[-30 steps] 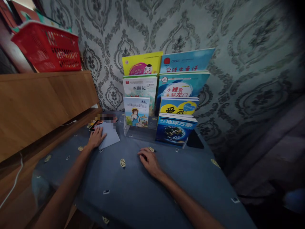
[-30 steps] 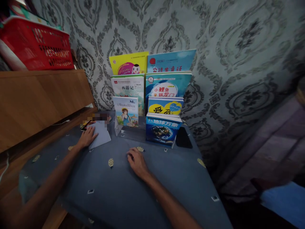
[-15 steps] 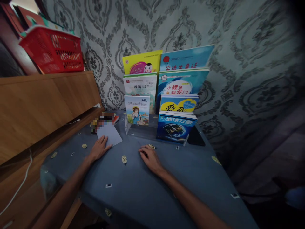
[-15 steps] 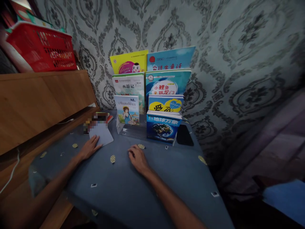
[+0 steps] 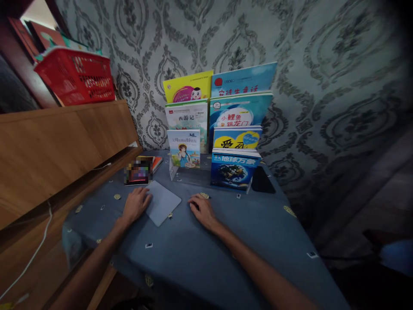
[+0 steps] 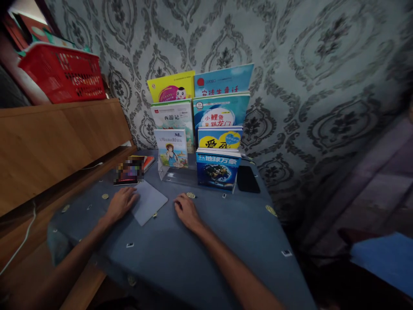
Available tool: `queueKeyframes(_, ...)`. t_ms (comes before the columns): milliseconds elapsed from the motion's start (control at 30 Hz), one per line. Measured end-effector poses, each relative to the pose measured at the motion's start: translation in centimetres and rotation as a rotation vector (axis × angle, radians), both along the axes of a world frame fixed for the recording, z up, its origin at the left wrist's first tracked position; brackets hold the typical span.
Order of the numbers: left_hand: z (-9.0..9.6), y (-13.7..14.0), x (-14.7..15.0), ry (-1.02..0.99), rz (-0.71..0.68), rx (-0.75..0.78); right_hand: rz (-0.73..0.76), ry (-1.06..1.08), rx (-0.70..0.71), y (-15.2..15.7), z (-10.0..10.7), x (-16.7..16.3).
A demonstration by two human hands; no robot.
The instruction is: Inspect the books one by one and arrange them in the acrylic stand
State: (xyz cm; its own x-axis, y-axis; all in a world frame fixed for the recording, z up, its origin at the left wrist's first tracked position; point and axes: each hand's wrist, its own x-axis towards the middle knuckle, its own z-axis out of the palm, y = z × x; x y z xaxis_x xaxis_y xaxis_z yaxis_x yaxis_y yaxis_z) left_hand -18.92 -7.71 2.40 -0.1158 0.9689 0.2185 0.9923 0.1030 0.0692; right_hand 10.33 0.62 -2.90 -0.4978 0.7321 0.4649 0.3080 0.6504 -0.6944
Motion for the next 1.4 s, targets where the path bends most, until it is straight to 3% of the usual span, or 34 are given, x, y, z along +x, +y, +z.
queueKeyframes(200, -2.5, 3.5, -3.8, -0.042, 0.344, 0.18, -0.003, 0.004, -0.003, -0.4, 0.3, 0.2)
queueKeyframes(400, -1.8, 6.7, -6.7, -0.276, 0.561, 0.192, -0.001, -0.004, -0.018, -0.6, 0.6, 0.4)
queueKeyframes(633, -2.5, 8.2, -9.3, -0.2, 0.456, 0.033, 0.001, -0.01, -0.011, -0.5, 0.5, 0.4)
queueKeyframes(767, -3.2, 7.6, -12.2, -0.222, 0.302, 0.003, 0.01, -0.005, -0.004, -0.7, 0.6, 0.5)
queueKeyframes(933, -2.5, 7.0, -15.3, -0.305, 0.099, 0.034, 0.002, -0.025, -0.02, -0.8, 0.9, 0.7)
queueKeyframes(1400, -2.0, 10.6, -14.0, -0.239, 0.238, 0.206, -0.008, -0.038, -0.026, -0.8, 1.0, 0.6)
